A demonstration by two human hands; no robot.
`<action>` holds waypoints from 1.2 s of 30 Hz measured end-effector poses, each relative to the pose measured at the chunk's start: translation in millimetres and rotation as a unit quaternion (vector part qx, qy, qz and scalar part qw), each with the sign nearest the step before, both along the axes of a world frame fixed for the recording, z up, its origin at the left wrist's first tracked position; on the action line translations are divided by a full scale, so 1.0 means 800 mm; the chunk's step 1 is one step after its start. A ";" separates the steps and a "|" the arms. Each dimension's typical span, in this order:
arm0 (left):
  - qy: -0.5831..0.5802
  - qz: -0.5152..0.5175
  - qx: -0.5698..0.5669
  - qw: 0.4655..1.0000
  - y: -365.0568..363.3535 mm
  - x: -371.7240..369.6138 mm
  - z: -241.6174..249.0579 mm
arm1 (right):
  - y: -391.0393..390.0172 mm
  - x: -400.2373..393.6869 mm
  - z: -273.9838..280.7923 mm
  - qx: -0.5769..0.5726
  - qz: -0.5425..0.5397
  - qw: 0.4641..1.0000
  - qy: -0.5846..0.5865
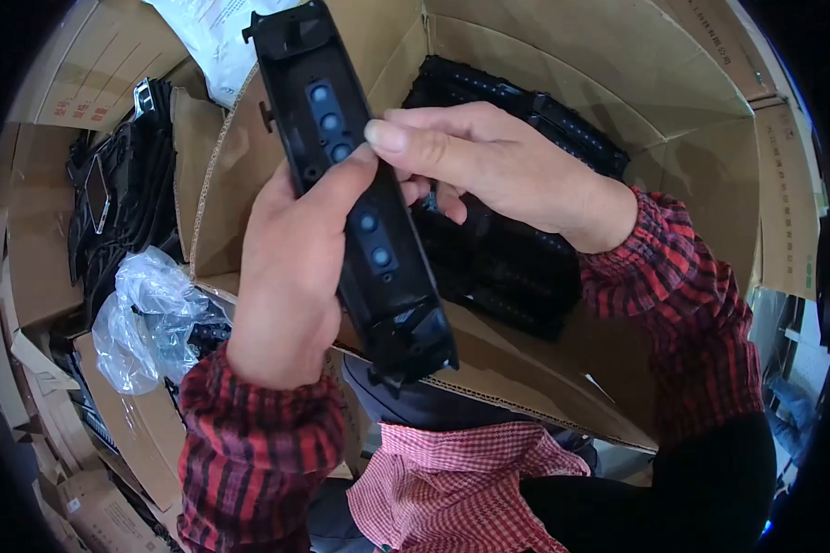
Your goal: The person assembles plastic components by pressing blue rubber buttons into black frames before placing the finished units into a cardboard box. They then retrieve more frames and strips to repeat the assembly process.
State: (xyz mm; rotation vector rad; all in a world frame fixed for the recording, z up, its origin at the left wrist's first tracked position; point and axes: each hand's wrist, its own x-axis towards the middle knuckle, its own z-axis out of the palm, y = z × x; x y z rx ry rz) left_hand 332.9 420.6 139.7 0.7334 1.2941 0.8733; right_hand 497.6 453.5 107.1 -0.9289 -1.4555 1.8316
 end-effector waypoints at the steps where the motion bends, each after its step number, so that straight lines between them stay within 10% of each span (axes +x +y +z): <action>1: 0.001 0.003 -0.001 1.000 0.003 0.003 -0.005 | 0.001 -0.004 0.005 0.057 0.026 0.997 -0.046; 8: 0.020 -0.030 0.076 0.996 0.022 0.001 -0.024 | 0.022 0.008 -0.019 0.142 -0.054 0.986 -0.063; 10: -0.004 -0.066 0.088 0.994 0.034 -0.007 -0.022 | 0.038 0.034 -0.011 0.452 -0.176 0.843 -0.234; 12: 0.149 -0.298 0.145 0.932 0.061 -0.015 -0.011 | 0.042 0.055 0.003 0.554 -0.184 0.752 -0.305; 17: 0.267 -0.517 0.139 0.801 0.113 0.024 -0.007 | 0.054 0.095 0.021 0.656 0.010 0.633 -0.410; 20: 0.379 -0.622 0.136 0.671 0.120 0.038 -0.015 | 0.042 0.084 0.026 0.567 0.143 0.663 -0.468; 26: 0.421 -0.327 0.386 0.753 0.087 -0.055 -0.027 | -0.030 0.063 -0.180 0.355 0.171 0.772 -0.499; 28: 0.323 -0.188 0.303 0.877 0.050 -0.088 -0.001 | -0.069 0.035 -0.254 0.237 0.160 0.836 -0.468; 36: 0.324 0.129 0.139 0.927 -0.169 -0.231 -0.016 | -0.127 -0.052 -0.409 0.204 0.078 0.835 -0.505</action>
